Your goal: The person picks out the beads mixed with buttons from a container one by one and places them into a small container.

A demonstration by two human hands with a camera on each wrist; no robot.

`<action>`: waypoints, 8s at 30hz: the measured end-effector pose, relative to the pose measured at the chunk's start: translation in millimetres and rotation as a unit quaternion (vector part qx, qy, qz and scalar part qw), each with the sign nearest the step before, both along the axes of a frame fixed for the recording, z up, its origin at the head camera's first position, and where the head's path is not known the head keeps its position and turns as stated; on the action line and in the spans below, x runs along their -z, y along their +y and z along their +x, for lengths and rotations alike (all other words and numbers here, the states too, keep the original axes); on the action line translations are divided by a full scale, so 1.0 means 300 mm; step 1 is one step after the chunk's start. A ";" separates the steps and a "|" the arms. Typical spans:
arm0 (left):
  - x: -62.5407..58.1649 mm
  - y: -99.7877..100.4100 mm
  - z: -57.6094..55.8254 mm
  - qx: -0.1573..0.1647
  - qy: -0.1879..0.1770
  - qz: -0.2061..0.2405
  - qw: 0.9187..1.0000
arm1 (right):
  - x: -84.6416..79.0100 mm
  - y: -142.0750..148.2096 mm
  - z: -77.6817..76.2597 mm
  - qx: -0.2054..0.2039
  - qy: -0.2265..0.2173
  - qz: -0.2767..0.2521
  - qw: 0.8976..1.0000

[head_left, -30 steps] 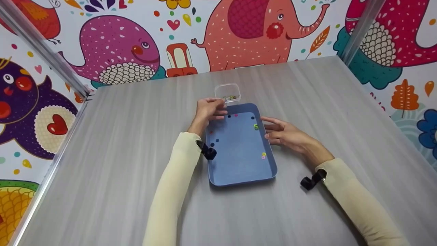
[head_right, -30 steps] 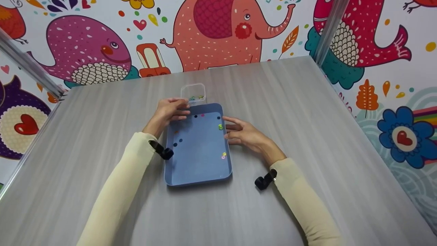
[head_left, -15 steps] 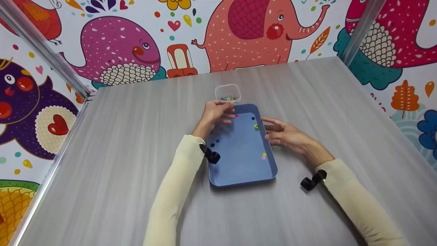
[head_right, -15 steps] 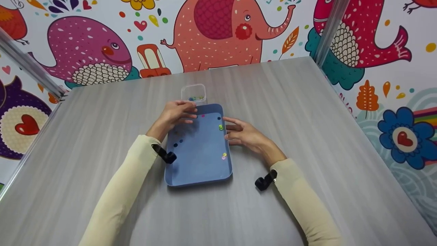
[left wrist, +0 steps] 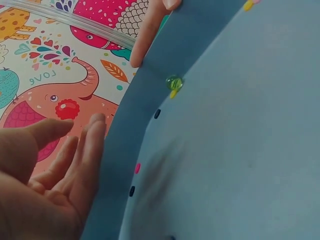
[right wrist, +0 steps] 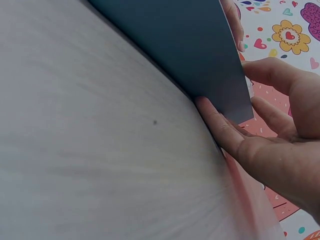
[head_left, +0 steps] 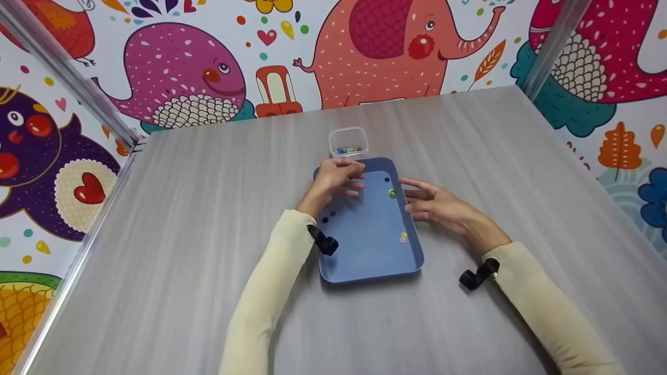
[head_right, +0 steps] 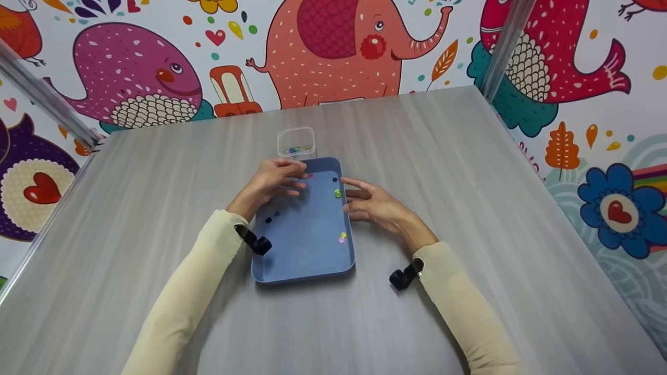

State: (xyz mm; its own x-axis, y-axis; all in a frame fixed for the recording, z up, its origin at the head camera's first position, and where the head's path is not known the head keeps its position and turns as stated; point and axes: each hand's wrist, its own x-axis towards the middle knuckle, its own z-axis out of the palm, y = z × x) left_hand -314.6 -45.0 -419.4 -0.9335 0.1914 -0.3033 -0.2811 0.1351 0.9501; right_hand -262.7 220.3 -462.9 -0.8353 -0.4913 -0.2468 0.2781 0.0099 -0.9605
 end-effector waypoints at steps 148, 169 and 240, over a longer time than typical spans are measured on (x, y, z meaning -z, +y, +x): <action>0.048 0.178 0.029 0.131 -0.057 -0.120 0.982 | 0.001 0.003 0.004 -0.008 -0.004 0.000 1.000; 0.025 0.168 0.033 0.149 -0.057 -0.146 0.976 | -0.002 -0.004 0.000 0.001 -0.010 0.012 1.000; -0.042 0.007 -0.017 0.070 -0.034 -0.072 0.994 | -0.003 -0.005 0.000 0.007 -0.008 0.004 1.000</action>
